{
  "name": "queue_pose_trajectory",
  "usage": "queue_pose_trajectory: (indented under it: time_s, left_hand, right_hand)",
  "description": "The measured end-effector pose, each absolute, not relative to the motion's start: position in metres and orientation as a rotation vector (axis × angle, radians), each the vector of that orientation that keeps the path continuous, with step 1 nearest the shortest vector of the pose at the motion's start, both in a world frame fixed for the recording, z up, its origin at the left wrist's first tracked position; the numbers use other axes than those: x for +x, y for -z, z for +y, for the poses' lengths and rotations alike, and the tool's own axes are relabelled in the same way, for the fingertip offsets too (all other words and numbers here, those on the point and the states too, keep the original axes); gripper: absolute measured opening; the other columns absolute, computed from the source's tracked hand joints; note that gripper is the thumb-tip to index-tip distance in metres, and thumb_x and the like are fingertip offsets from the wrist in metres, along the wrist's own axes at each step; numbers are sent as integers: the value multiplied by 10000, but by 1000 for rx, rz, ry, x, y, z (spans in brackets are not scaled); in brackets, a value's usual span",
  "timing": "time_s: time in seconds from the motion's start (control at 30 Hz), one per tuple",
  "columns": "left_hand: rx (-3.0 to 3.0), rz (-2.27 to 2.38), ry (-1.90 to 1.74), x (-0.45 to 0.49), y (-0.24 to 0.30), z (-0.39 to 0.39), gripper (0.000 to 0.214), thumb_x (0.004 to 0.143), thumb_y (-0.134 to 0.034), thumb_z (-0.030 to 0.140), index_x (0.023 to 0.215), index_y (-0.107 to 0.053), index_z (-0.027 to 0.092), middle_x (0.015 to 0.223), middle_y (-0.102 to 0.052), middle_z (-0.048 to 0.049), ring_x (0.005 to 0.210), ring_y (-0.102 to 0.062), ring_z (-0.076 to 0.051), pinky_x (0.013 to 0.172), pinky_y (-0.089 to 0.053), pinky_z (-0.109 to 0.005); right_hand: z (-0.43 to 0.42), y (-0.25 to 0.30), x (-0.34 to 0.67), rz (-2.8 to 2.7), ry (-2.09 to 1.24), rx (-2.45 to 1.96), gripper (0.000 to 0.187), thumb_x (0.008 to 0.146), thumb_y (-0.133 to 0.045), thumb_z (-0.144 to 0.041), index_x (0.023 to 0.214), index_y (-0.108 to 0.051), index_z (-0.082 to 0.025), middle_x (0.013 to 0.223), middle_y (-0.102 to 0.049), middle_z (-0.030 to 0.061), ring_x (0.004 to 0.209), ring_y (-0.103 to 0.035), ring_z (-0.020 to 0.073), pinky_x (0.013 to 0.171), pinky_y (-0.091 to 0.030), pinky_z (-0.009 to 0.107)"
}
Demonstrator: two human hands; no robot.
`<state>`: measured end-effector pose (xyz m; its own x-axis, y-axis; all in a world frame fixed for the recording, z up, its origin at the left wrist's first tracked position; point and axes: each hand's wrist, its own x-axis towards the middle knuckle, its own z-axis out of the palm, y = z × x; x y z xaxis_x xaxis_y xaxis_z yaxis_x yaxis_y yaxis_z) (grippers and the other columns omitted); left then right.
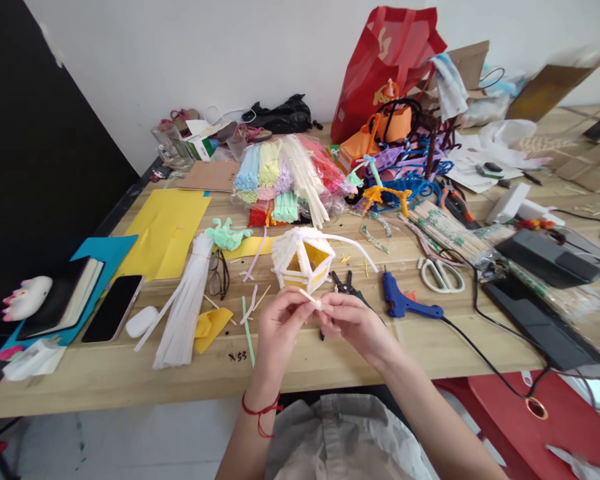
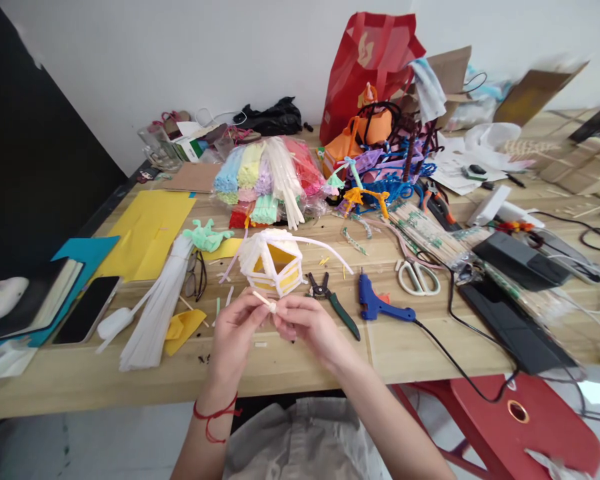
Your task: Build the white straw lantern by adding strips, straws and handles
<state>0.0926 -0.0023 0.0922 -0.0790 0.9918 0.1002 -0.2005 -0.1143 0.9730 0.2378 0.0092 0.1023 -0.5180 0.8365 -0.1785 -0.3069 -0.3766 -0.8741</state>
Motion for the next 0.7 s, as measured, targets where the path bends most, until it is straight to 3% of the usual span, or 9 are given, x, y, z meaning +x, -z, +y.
queue_pose_trajectory:
  time_s: [0.13,0.23,0.3,0.5,0.6,0.7]
  left_hand:
    - [1210,1024,-1430,86,-93,4,116,743,-758,313,698,-742,207,769,-636,-46,729,-590,-157,714,-479,-274]
    - [1349,989,-1389,80,-97,9,74,751,-750,276,712,-752,212,786,-644,-56,739,-590,-163,712,-480,-278]
    - [1414,970,-1369,78,-100,11,33,759,-740,241,745,-760,218,809,-644,-59,754,-593,-163,697,-480,-270]
    - [1325,1048,-1415,80,-102,10,32,757,-739,236,753,-752,207,820,-663,-58,775,-612,-169,721,-491,-277]
    - [1265,1076,-1458,84,-98,8,47,764,-734,247,759,-748,203,829,-682,-53,798,-623,-170,777,-494,-289]
    - [1274,1101,-1482,87,-97,5,46,773,-726,242,768,-743,200,825,-689,-45,795,-629,-162,773,-501,-277]
  right_hand:
    - [13,-101,238,-758,-2384,-562,253,787,-547,-364,644,-405,-211,588,-273,-51,483,-151,92,462,-176,263]
    - [14,-104,238,-709,-2416,-533,258,790,-531,-353,639,-371,-218,591,-222,-60,488,-136,96,466,-173,263]
    - [13,-105,238,-747,-2343,-580,243,788,-564,-348,658,-418,-203,598,-277,-53,488,-177,90,471,-186,255]
    - [5,-111,240,-1403,-1472,-995,213,903,-533,-363,824,-619,-185,722,-549,11,659,-478,143,635,-389,278]
    - [4,-113,241,-1716,-1026,-1064,143,930,-519,-306,939,-616,-201,814,-591,28,726,-524,156,693,-423,289]
    - [5,-112,241,-1888,-797,-1013,135,952,-466,-223,984,-596,-205,863,-592,54,801,-550,177,742,-440,304]
